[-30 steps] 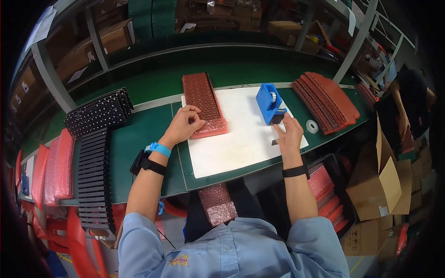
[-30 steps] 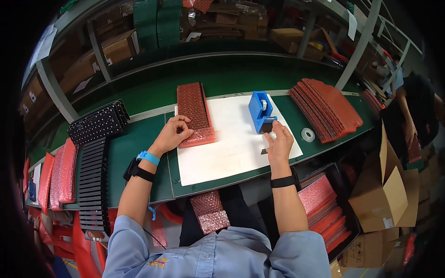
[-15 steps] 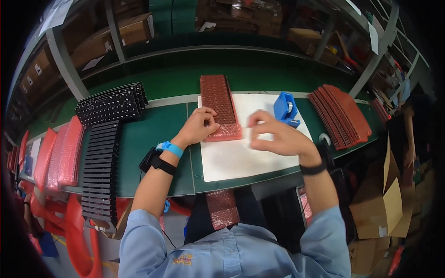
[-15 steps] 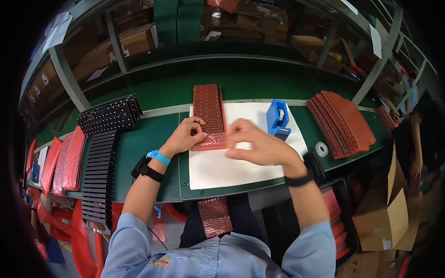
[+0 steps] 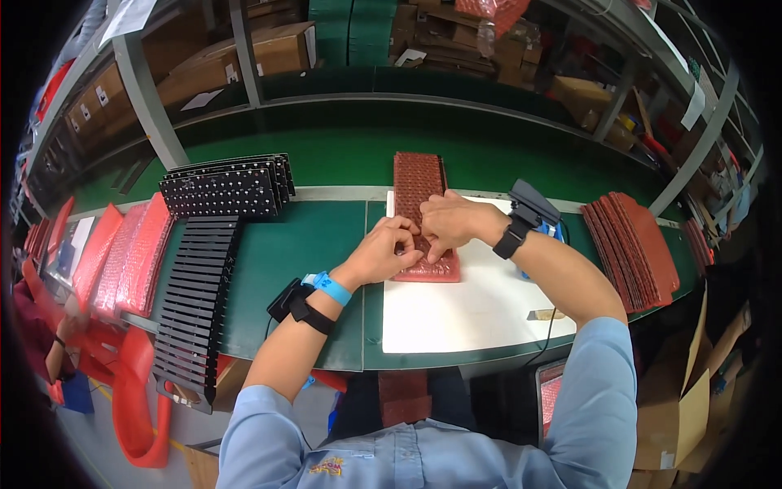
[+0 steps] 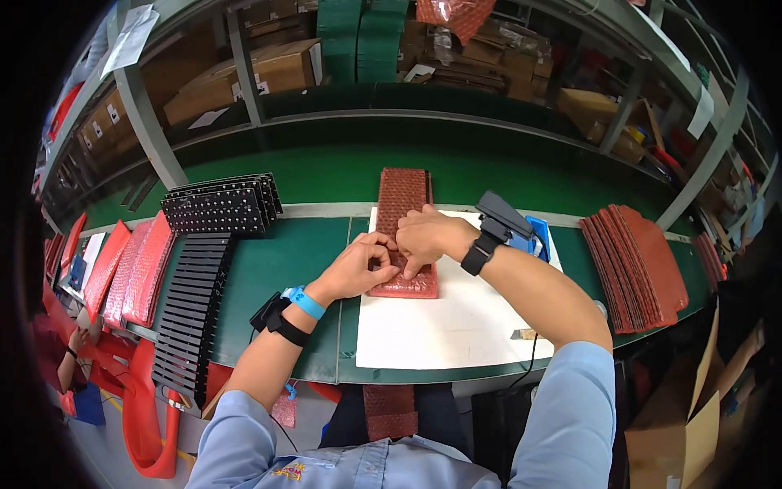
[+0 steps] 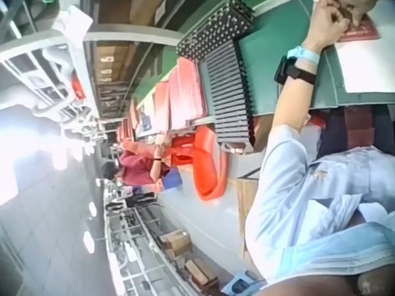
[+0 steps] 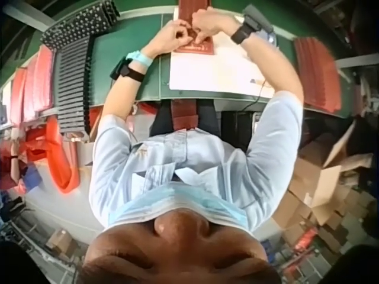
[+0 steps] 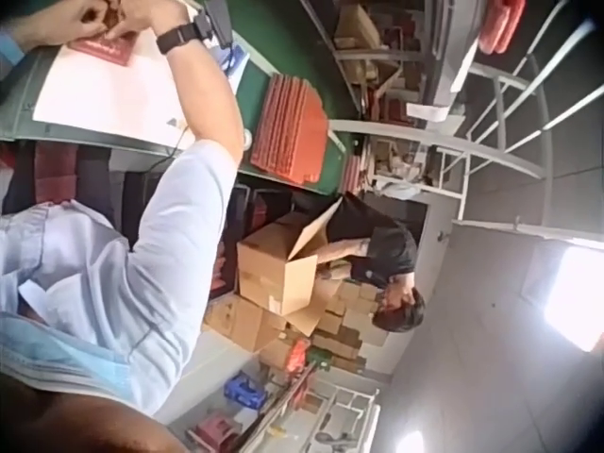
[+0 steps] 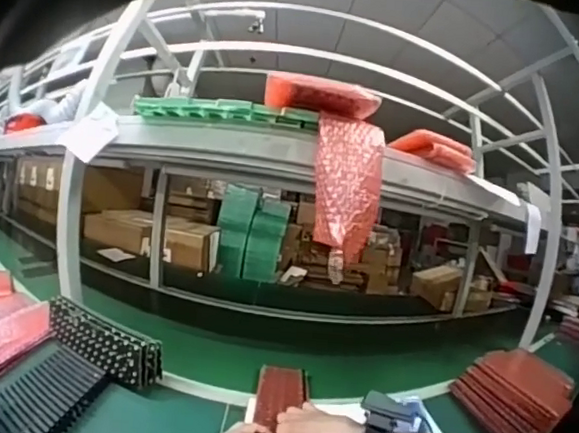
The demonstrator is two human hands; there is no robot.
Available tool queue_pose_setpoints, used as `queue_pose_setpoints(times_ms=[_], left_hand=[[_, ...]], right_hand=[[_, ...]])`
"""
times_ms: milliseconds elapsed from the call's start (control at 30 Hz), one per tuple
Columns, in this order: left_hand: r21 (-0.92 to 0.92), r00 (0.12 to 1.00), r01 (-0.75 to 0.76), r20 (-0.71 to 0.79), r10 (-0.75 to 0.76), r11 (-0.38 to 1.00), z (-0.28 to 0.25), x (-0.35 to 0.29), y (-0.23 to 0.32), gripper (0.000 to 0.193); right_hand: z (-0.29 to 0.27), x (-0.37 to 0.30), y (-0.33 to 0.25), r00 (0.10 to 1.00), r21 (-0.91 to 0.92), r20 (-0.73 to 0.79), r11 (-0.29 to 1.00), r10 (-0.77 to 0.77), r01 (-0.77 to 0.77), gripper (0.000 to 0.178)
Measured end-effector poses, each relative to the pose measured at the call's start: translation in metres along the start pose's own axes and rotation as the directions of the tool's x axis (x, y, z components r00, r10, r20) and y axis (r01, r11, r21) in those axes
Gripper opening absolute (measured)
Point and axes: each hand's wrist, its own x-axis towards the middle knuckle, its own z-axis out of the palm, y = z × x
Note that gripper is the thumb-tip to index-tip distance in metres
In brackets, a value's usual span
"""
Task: Wrapping electronic components in bubble wrap and securing them with tape on a production line.
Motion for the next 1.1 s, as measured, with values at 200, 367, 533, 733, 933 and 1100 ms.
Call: queue_pose_setpoints(times_ms=[200, 367, 533, 733, 933, 1100], left_hand=[[-0.031, 1.0, 0.018, -0.001, -0.018, 0.999, 0.012, 0.005, -0.006, 0.021], [-0.001, 1.0, 0.002, -0.012, -0.002, 1.0, 0.011, -0.001, -0.015, 0.023], [-0.025, 0.999, -0.003, -0.042, 0.001, 1.0, 0.009, -0.004, -0.003, 0.024], [-0.042, 0.998, 0.041, -0.038, -0.043, 0.998, -0.003, -0.016, 0.005, 0.026], [-0.084, 0.994, -0.11, -0.03, 0.108, 0.99, 0.009, -0.007, 0.004, 0.025], [-0.164, 0.994, -0.016, -0.107, -0.002, 0.986, 0.0, -0.013, 0.014, 0.025]], right_hand=[[0.016, 0.009, 0.049, 0.957, 0.014, -0.193, 0.976, 0.216, -0.218, 0.047], [0.033, -0.014, 0.017, 0.93, 0.337, -0.249, 0.924, 0.271, -0.179, 0.054], [0.062, -0.011, 0.027, 0.81, 0.49, -0.334, 0.822, 0.483, -0.288, 0.058], [0.078, 0.001, 0.029, 0.751, 0.803, -0.132, 0.515, 0.646, -0.301, 0.061], [0.086, -0.005, 0.019, 0.615, 0.88, -0.111, 0.364, 0.781, -0.304, 0.065], [0.102, 0.034, 0.033, 0.682, 0.921, -0.375, 0.336, 0.628, 0.197, 0.051]])
